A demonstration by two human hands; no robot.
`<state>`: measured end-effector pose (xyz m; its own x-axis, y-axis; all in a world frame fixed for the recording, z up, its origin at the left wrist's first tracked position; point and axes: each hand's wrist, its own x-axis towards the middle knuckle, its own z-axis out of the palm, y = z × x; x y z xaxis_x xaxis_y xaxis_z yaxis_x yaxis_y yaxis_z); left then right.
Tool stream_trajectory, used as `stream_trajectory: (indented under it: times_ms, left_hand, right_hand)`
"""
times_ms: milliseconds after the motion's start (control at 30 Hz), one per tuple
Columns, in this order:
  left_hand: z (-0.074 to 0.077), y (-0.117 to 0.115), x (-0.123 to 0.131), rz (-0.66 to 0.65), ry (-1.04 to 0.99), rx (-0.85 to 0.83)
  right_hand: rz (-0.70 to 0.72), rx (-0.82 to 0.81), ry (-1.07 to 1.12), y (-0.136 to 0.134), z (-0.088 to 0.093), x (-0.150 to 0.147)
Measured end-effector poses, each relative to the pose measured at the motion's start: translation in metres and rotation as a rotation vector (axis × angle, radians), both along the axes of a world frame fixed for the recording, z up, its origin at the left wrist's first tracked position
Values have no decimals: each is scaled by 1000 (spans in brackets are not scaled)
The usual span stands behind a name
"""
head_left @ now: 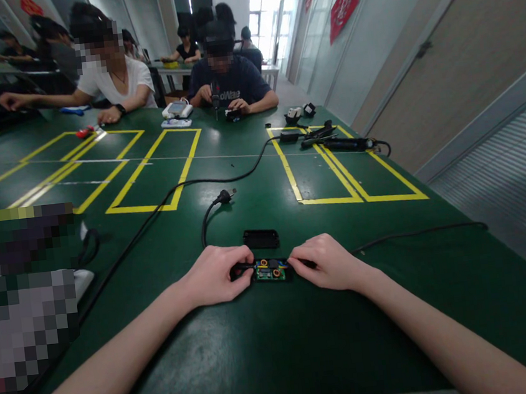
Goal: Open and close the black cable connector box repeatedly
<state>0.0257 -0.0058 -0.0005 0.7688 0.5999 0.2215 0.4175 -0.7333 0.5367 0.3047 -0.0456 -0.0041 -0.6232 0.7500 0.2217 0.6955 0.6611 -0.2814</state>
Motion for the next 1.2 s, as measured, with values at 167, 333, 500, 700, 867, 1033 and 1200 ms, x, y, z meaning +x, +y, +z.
stream_trajectory:
  times_ms: [167, 333, 500, 700, 867, 1033, 1200]
  left_hand:
    - [-1, 2, -1, -13, -17, 35]
    - [-2, 5, 0, -45, -45, 135]
    - [-1, 5, 1, -70, -40, 118]
    - [-6, 6, 2, -20, -46, 105]
    - [-8, 7, 1, 32, -41, 85]
    - [-7, 6, 3, 65, -17, 56]
    - [-7, 6, 3, 88, -21, 61]
  right_hand:
    - [-50, -29, 43, 0, -3, 0]
    - [-57, -7, 65, 0, -3, -2]
    - [-55, 24, 87, 1, -2, -2]
    - [-67, 10, 105, 2, -3, -1]
    - [-79, -7, 99, 3, -5, -1]
    - [-125, -18, 91, 3, -9, -3]
    - [-203, 44, 67, 4, -14, -7]
